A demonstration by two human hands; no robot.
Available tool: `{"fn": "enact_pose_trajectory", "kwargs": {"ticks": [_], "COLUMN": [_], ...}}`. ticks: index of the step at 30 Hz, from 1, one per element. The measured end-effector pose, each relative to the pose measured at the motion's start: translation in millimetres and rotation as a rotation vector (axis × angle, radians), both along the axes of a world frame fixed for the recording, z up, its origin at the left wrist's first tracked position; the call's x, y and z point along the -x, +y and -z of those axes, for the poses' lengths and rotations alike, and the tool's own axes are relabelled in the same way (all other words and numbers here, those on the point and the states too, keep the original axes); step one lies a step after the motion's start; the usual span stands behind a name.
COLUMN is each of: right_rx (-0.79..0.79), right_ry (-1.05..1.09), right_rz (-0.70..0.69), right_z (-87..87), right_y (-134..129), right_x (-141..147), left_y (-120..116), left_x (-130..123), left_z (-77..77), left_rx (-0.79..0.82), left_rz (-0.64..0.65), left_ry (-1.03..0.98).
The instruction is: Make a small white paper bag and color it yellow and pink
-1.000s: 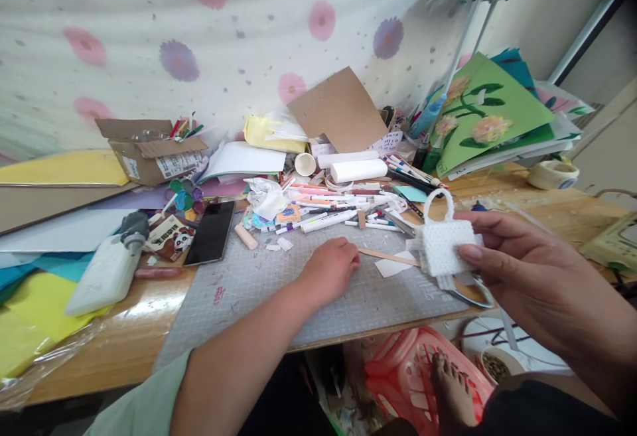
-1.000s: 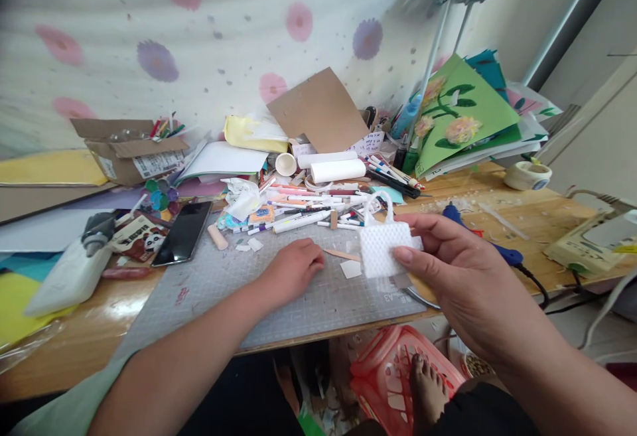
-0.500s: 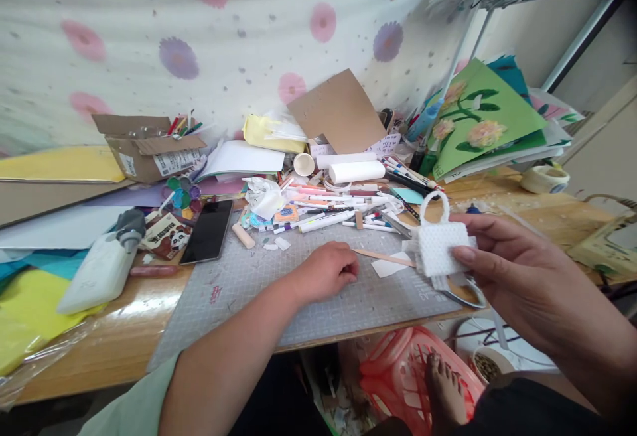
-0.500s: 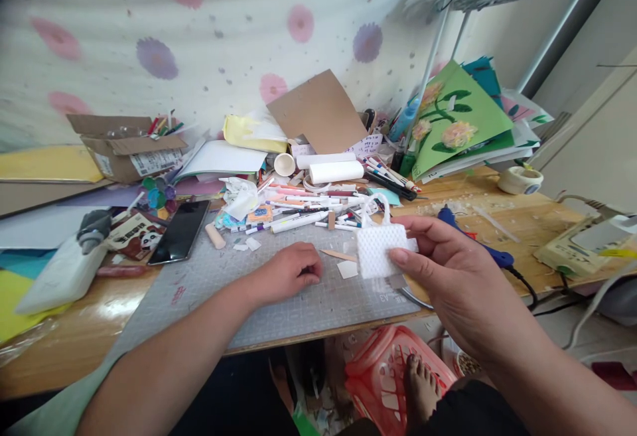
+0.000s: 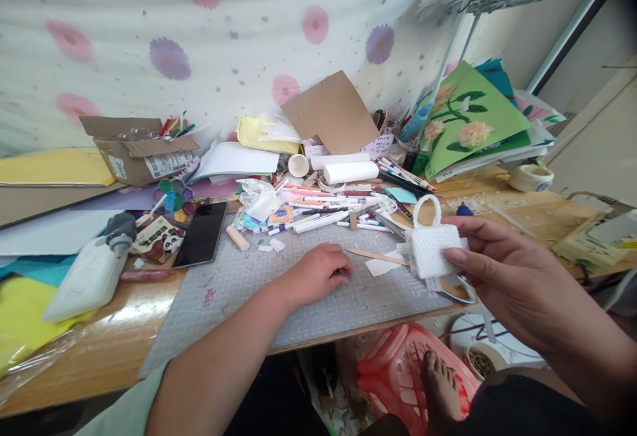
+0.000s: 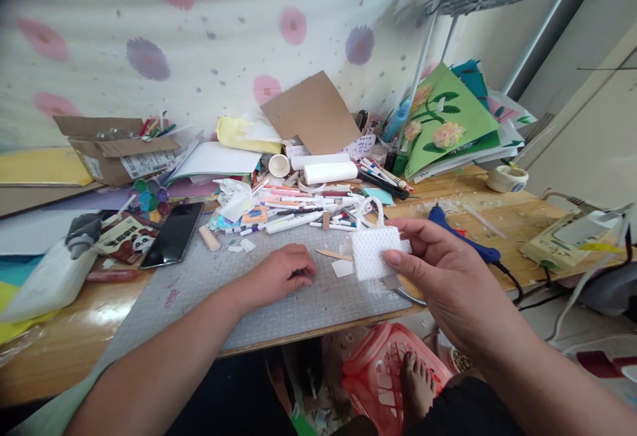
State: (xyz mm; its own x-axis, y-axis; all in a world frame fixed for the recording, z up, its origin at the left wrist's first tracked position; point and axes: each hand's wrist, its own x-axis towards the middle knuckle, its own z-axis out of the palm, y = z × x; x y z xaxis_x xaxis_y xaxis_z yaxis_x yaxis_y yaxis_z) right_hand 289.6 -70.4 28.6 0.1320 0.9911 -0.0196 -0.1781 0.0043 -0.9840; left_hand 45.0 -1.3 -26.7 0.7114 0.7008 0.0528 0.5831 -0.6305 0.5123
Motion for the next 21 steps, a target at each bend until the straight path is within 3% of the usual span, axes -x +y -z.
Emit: {"fn": "enact_pose_trajectory", "kwargs": {"ticks": [6,14,21], "right_rx": [0.028,0.017,-0.016], "right_ry": [-0.013,-0.005,0.033], "right_rz": [-0.022,-0.026,-0.050], "right_z": [1.9,3.1,0.3], "right_y": [1.0,2.0,-0.4], "right_x": [-1.4,1.0,5.9], "left_y": [-2.1,-1.5,1.7], "left_x": [-0.2,-7.9,-13.4], "left_z": [0.2,-1.9,-5.7], "left_rx": [-0.019,-0.042,-0.072], "left_rz": [-0.001,-0.119,-0.107], "left_ry": [0.003,0.057,0.134]}}
